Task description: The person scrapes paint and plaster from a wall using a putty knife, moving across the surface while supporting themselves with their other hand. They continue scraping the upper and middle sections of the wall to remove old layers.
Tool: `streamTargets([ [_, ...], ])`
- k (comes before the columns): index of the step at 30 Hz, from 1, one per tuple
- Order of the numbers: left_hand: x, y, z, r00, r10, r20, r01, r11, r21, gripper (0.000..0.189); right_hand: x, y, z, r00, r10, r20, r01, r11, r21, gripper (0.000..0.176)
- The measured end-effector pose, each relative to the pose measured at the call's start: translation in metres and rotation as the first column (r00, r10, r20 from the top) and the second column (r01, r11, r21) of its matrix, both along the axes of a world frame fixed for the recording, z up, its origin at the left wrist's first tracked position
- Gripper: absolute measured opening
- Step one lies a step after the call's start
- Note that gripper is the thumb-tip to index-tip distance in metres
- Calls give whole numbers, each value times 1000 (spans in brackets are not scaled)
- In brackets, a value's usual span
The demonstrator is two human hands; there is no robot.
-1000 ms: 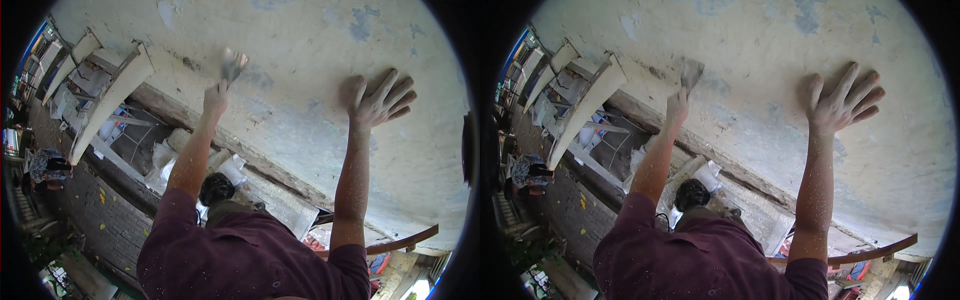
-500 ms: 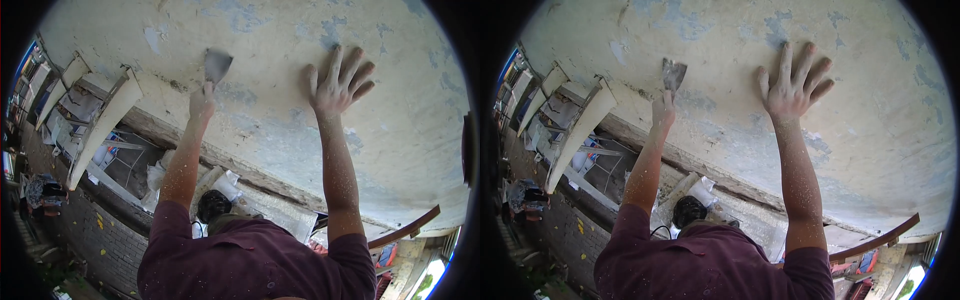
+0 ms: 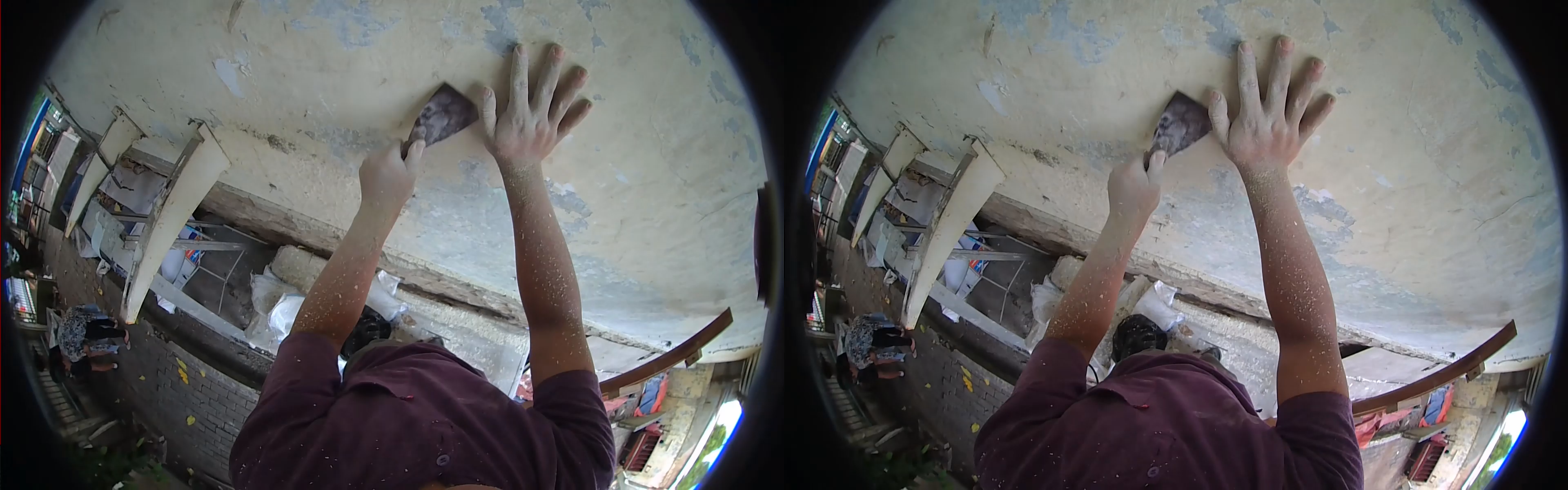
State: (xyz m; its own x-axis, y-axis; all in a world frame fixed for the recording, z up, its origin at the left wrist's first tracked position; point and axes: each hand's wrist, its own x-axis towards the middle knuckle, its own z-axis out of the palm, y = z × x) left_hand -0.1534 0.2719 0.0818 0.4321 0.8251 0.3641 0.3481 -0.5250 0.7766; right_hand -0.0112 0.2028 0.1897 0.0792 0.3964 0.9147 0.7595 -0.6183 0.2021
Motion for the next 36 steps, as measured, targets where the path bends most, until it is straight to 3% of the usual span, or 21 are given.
streamTargets([
  [1, -1, -3, -6, 1000, -5, -11, 5, 1000, -5, 45, -1, -3, -1, 1000, -5, -11, 5, 1000, -5, 57],
  [3, 3, -9, -27, 994, 69, 89, -49, 977, -209, 48, -1, -7, 1, 997, 67, -38, -68, 997, -23, 55],
  [5, -7, -20, -88, 978, 162, 130, -112, 939, -324, 51, -1, -7, 2, 996, 82, -33, -82, 997, 2, 54],
  [7, -19, -26, -119, 973, 225, 56, -178, 879, -442, 53, -1, -9, 2, 998, 55, 40, -53, 998, -45, 58],
  [11, -30, -9, -83, 980, 189, -55, -196, 921, -337, 53, -2, -5, 0, 997, 71, 13, -71, 997, 14, 54],
  [13, -31, -5, -61, 993, 116, -16, -116, 993, -21, 56, 0, 1, 3, 993, 119, -5, -119, 992, 42, 54],
  [16, -14, 9, 48, 961, 172, 218, -139, 977, -160, 56, -4, -5, -5, 988, 148, -51, -146, 988, 42, 53],
  [17, -9, 15, 68, 945, 198, 260, -161, 975, -155, 55, -3, -4, -1, 987, 151, -48, -149, 988, 47, 53],
  [19, -9, 25, 64, 942, 218, 256, -185, 972, -146, 55, 0, -5, -1, 986, 165, -34, -163, 985, 49, 53],
  [20, -9, 30, 55, 943, 230, 241, -199, 969, -146, 55, -1, -8, -2, 983, 179, -44, -177, 984, 32, 53],
  [22, -18, 29, -12, 949, 209, 235, -200, 978, -63, 56, -1, -10, -3, 981, 191, -46, -190, 982, 19, 54],
  [24, -37, 18, -89, 967, 244, 78, -194, 896, -400, 54, -1, -9, -2, 994, 104, -16, -104, 994, -27, 54],
  [26, -53, 9, -127, 978, 205, -31, -197, 877, -438, 54, -3, -7, -2, 996, 84, 6, -84, 996, -12, 55],
  [27, -46, 11, -106, 980, 197, -21, -186, 881, -435, 54, -3, -6, -3, 997, 75, 19, -75, 997, -13, 55],
  [30, -13, 17, -13, 983, 137, 121, -120, 983, -136, 56, 0, -4, -3, 996, 89, 31, -88, 996, -18, 58],
  [32, -7, 14, 67, 967, 120, 223, -90, 986, -140, 55, -3, -7, -1, 995, 95, 2, -95, 995, -37, 61],
  [35, -10, 26, 70, 968, 122, 220, -108, 991, -75, 52, -1, -7, -3, 992, 129, -16, -129, 991, -31, 60],
  [36, -13, 29, 47, 969, 145, 201, -127, 987, -98, 52, -2, -8, -2, 996, 90, -12, -90, 994, -54, 60],
])
